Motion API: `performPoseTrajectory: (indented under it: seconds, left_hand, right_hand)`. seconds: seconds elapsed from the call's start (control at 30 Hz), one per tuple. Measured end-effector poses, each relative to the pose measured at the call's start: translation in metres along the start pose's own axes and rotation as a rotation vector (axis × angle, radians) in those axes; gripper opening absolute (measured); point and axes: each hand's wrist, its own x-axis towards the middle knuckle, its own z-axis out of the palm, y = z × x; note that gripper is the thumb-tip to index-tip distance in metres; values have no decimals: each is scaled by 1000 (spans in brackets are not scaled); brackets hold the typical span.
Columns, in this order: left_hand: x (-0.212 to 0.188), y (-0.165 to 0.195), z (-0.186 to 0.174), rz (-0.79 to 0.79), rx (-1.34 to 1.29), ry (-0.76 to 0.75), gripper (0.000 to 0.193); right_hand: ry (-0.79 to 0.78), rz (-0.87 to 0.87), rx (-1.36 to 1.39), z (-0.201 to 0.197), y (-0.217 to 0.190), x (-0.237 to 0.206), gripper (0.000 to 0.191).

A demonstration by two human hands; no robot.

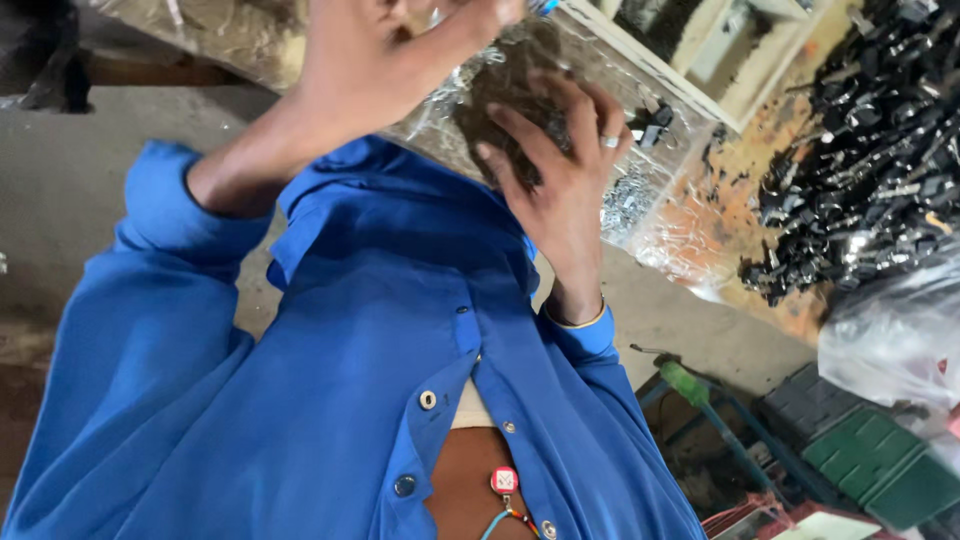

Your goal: The person sits at a workbench assembling small metal components. They hold a small cylindrical part in one hand and repeatedly pick small metal pins from the table, inserting them one at a time into the cylinder, occasionally reaching into a compartment tray for more pins.

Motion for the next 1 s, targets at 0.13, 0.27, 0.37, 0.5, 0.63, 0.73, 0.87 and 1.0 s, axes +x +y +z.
performPoseTrajectory:
  seconds: [0.13,0.27,0.37,0.5,0.63,0.73,0.87,1.0]
  left_hand:
    - [-26,24,-6,-294,-302,99,16]
    - [-56,32,-5,-476,-405,180,22]
    - [-81,35,3,-517,-340,168,24]
    - [-102,36,27,-604,-365,158,24]
    - [-109,37,45,-617,-346,49,25]
    - [-108,38,57,-555,-211,4,24]
    - [-104,39,69,-553,-267,-50,26]
    - [-101,38,72,-577,-278,-107,27]
  right_hand:
    - [-94,-43,-28,7,-8,5,45]
    - [-82,51,-62,4,-9,-8,37]
    - [-76,40,-83,-2,-4,-23,41]
    - [-16,-96,-45,-4,4,-40,28]
    - [-42,-19,138,-7,5,-60,20]
    - [96,122,186,-7,7,-69,16]
    - [234,274,229,-4,8,-73,18]
    - [283,251,238,2,2,-77,21]
